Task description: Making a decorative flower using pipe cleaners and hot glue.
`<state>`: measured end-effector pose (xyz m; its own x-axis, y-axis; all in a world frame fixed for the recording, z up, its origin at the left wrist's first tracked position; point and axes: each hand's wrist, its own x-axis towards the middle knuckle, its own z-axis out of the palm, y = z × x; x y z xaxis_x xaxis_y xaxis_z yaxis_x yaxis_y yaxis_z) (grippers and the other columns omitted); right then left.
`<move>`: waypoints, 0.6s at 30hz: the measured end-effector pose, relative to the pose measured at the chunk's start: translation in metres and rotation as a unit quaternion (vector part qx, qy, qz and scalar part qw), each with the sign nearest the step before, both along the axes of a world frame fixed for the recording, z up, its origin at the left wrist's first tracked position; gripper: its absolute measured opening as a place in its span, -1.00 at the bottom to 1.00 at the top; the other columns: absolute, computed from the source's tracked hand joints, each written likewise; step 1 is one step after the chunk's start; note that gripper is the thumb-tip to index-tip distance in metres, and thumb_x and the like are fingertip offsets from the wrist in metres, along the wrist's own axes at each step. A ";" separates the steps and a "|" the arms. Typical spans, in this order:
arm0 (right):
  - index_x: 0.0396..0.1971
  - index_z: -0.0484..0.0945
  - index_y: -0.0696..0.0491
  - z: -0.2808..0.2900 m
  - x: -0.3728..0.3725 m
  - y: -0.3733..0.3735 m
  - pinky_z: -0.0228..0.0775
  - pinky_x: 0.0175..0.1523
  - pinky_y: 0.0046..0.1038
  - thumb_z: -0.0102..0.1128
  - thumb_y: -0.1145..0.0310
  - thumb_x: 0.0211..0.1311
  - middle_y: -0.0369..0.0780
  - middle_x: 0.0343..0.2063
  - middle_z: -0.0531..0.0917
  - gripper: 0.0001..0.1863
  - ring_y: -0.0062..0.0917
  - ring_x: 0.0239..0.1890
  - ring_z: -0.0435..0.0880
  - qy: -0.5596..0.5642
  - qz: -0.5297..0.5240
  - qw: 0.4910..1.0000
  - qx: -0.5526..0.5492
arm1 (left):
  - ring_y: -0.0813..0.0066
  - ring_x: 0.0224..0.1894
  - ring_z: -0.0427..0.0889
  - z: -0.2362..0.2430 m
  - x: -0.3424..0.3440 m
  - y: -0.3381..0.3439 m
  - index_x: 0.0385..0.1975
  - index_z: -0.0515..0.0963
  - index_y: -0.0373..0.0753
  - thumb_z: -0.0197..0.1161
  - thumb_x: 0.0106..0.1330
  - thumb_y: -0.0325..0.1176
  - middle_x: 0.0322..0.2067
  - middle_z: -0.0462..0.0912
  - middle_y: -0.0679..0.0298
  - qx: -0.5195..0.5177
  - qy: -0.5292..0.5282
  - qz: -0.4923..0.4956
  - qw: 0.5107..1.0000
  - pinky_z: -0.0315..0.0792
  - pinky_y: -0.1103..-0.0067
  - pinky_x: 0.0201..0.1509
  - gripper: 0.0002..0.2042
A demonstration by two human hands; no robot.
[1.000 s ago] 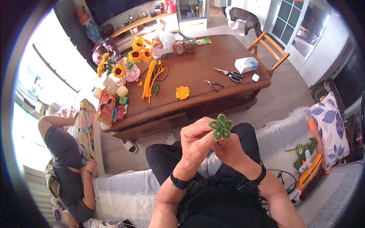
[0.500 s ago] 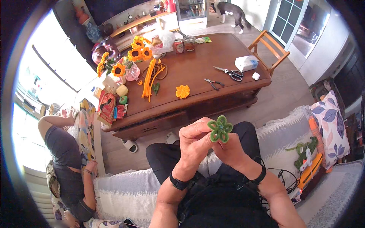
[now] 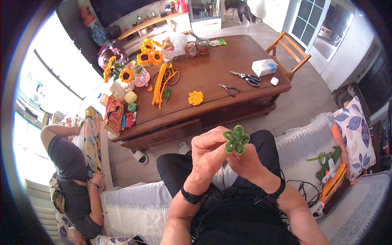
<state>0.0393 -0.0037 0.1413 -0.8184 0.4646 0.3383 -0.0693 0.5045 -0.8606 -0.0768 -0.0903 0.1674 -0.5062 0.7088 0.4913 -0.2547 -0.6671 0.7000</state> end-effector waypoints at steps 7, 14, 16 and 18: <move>-0.18 0.61 0.05 -0.001 0.000 -0.001 0.54 -0.34 -0.26 0.12 0.51 0.26 0.00 -0.41 0.65 -0.83 -0.03 -0.33 0.70 -0.008 -0.003 1.000 0.015 | 0.44 -0.34 0.62 0.008 0.005 -0.002 -0.35 0.69 -0.39 0.39 0.24 -0.53 -0.35 0.68 0.17 -0.034 -0.021 0.027 0.999 0.48 0.56 -0.27 -0.93; -0.24 0.59 0.05 -0.002 -0.002 -0.004 0.53 -0.33 -0.20 0.14 0.48 0.27 0.01 -0.41 0.64 -0.89 0.01 -0.30 0.67 -0.032 -0.019 0.999 0.011 | 0.45 -0.32 0.66 0.000 0.000 -0.002 -0.25 0.69 -0.42 0.40 0.25 -0.56 -0.33 0.69 0.13 0.009 -0.009 0.006 1.000 0.54 0.57 -0.25 -0.88; -0.25 0.59 0.05 -0.002 -0.002 -0.005 0.53 -0.33 -0.19 0.14 0.47 0.27 0.01 -0.41 0.64 -0.90 0.02 -0.29 0.66 -0.038 -0.022 0.999 0.018 | 0.41 -0.35 0.65 0.002 0.002 -0.003 -0.30 0.68 -0.41 0.40 0.25 -0.51 -0.35 0.68 0.13 -0.001 -0.010 0.016 1.000 0.53 0.55 -0.28 -0.89; -0.24 0.59 0.05 -0.001 -0.002 -0.006 0.53 -0.33 -0.19 0.15 0.47 0.27 0.02 -0.40 0.63 -0.90 0.02 -0.28 0.66 -0.026 -0.017 0.999 0.030 | 0.38 -0.37 0.64 0.002 0.003 -0.003 -0.36 0.66 -0.40 0.40 0.26 -0.46 -0.37 0.66 0.13 -0.012 -0.011 0.026 1.000 0.52 0.52 -0.30 -0.88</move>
<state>0.0377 -0.0095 0.1403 -0.8195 0.4726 0.3241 -0.0082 0.5558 -0.8312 -0.0739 -0.0937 0.1694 -0.5531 0.6924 0.4633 -0.2356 -0.6634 0.7102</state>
